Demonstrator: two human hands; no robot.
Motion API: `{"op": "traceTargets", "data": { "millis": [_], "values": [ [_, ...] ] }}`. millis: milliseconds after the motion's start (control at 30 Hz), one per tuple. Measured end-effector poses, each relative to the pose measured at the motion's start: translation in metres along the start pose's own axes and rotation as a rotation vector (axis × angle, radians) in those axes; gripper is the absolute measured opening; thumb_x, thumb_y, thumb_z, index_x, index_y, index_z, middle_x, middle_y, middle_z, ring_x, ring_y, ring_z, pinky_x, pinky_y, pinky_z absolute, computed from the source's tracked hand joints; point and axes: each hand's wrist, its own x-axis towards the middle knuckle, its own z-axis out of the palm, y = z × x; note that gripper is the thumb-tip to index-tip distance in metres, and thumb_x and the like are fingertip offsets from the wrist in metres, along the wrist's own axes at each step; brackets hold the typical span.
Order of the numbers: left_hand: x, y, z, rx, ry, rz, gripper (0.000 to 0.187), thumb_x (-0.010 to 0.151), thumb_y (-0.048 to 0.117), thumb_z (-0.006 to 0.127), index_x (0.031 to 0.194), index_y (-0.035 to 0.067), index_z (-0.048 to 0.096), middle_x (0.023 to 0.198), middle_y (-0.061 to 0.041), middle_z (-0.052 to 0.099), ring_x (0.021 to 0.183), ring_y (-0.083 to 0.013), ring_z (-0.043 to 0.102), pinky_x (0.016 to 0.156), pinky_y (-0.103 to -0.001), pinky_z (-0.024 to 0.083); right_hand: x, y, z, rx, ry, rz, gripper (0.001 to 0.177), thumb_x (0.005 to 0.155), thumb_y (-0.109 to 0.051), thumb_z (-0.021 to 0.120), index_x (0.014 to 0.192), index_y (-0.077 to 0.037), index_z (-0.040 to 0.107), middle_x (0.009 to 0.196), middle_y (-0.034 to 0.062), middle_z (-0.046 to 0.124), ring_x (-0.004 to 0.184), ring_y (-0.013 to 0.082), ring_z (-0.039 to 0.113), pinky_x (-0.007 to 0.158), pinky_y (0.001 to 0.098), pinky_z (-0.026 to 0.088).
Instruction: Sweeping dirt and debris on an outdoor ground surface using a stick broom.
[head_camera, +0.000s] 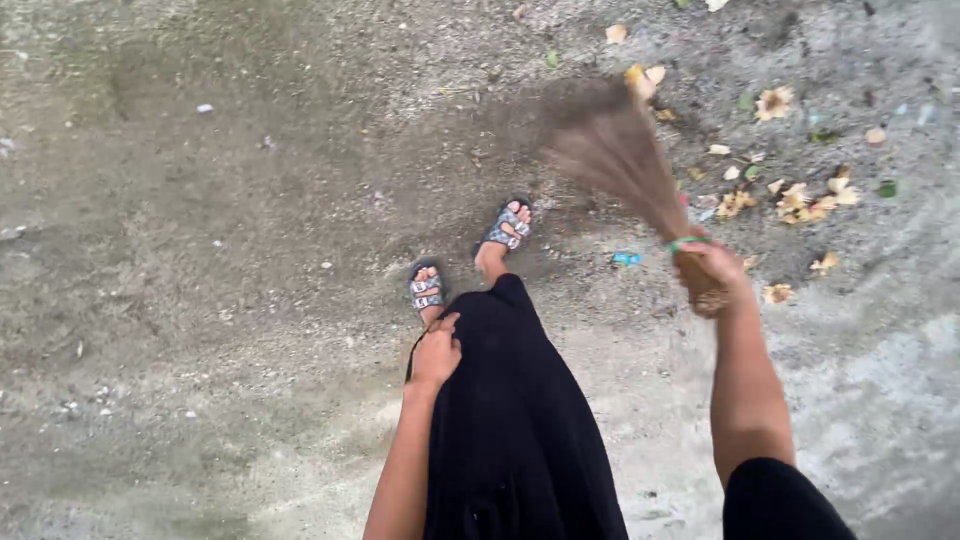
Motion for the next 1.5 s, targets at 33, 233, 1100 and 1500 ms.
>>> {"op": "traceTargets", "data": {
  "millis": [33,233,1100,1500],
  "values": [
    [-0.003,0.025,-0.002,0.029,-0.028,0.014,0.059,0.084,0.010,0.060,0.141,0.023,0.053,0.118,-0.017,0.070,0.101,-0.0407,0.070,0.091,-0.053,0.055,0.022,0.018,-0.059,0.131,0.050,-0.001,0.063,0.086,-0.023,0.071,0.140,-0.002,0.048,0.103,0.0131,0.064,0.076,0.0224,0.062,0.059,0.0332,0.052],
    [0.011,0.114,-0.032,-0.122,-0.031,0.065,0.072,0.084,0.008,0.059,0.151,0.027,0.040,0.117,-0.011,0.072,0.099,-0.0396,0.070,0.089,-0.051,0.056,0.007,0.026,0.040,0.268,0.356,-0.285,0.080,0.085,-0.010,0.076,0.151,-0.007,0.031,0.127,0.0158,0.054,0.100,0.0219,0.055,0.083,0.0360,0.051],
    [0.085,0.034,-0.167,0.153,-0.108,0.170,0.052,0.085,0.009,0.058,0.135,0.021,0.061,0.120,-0.013,0.070,0.103,-0.0385,0.069,0.093,-0.050,0.056,-0.057,-0.119,0.147,-0.002,0.549,-0.248,0.042,0.083,-0.009,0.073,0.123,-0.002,0.063,0.103,0.0175,0.073,0.082,0.0221,0.074,0.071,0.0346,0.063],
    [0.149,0.009,-0.306,0.321,-0.053,0.182,0.050,0.086,0.013,0.058,0.135,0.020,0.062,0.123,-0.013,0.071,0.109,-0.0377,0.068,0.097,-0.049,0.054,-0.059,-0.088,0.151,-0.259,0.171,-0.214,0.062,0.075,-0.011,0.079,0.134,0.002,0.063,0.109,0.0143,0.075,0.092,0.0191,0.072,0.079,0.0307,0.056]
  ]
}}
